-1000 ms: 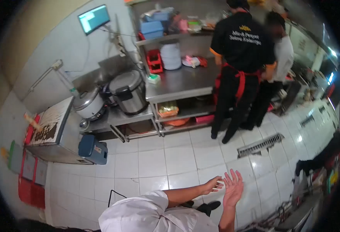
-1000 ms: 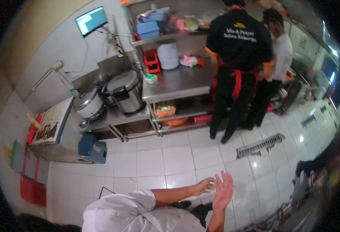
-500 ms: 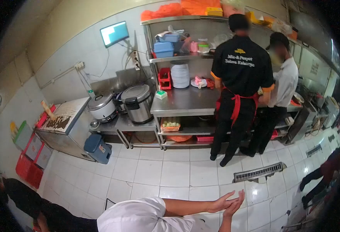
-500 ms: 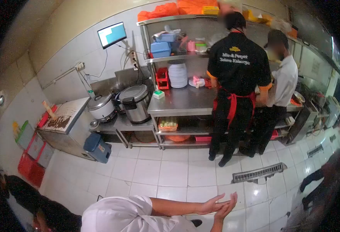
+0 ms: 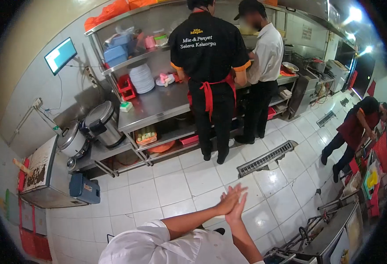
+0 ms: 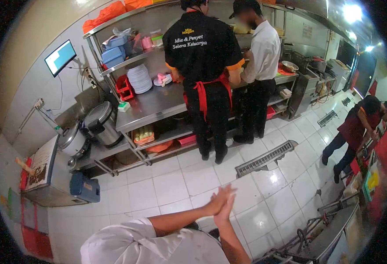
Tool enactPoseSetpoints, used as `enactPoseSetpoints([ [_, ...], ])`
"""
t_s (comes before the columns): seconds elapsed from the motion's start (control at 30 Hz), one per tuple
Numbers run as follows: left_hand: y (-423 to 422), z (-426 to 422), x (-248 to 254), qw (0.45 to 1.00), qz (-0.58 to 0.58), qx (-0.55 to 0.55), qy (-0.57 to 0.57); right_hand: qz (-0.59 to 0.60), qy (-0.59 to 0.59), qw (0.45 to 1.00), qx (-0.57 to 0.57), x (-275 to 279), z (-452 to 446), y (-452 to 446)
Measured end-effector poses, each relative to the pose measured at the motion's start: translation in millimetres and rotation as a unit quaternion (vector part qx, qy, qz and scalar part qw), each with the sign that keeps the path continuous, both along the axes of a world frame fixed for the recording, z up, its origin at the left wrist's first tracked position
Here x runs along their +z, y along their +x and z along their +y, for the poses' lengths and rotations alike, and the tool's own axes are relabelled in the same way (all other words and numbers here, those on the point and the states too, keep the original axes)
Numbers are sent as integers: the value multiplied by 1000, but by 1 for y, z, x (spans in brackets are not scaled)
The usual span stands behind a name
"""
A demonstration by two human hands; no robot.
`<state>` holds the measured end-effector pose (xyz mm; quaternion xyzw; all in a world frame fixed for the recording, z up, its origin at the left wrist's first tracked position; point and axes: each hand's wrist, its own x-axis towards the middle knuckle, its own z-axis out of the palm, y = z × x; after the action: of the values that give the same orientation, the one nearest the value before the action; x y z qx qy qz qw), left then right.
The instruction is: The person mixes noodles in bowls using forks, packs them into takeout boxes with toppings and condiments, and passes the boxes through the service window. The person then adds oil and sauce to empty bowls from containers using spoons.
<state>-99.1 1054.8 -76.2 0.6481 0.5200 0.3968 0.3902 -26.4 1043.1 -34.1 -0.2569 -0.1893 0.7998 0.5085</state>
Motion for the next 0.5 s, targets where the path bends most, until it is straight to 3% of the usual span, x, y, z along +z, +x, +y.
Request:
enactPoseSetpoints([
  [0.07,-28,0,24,998,-27,40,-31,-101,55,991,65,15,-11,-12],
  [0.13,-55,-7,27,993,-82,77,-18,-101,13,988,119,16,-10,-12],
  [0.2,-86,-16,16,977,130,161,-49,-78,59,957,273,23,-5,-10],
  [0.27,-126,-22,-22,960,145,199,-130,-118,46,957,263,18,1,-10],
  [0.33,-177,-43,-92,891,277,283,-223,-69,164,912,370,0,14,1],
  [0.37,-214,-63,-110,871,312,233,-298,-28,73,919,388,-13,20,5],
  [0.4,-270,-93,-165,870,423,46,-249,-33,62,940,333,-31,20,13],
  [0.43,-291,-114,-156,786,511,-65,-341,-126,-9,944,305,-55,20,21],
  [0.47,-326,-138,-137,860,485,-53,-152,-209,-93,935,272,-88,19,32],
  [0.5,-334,-147,-137,856,395,-66,-327,-436,-44,873,212,-158,0,56],
])
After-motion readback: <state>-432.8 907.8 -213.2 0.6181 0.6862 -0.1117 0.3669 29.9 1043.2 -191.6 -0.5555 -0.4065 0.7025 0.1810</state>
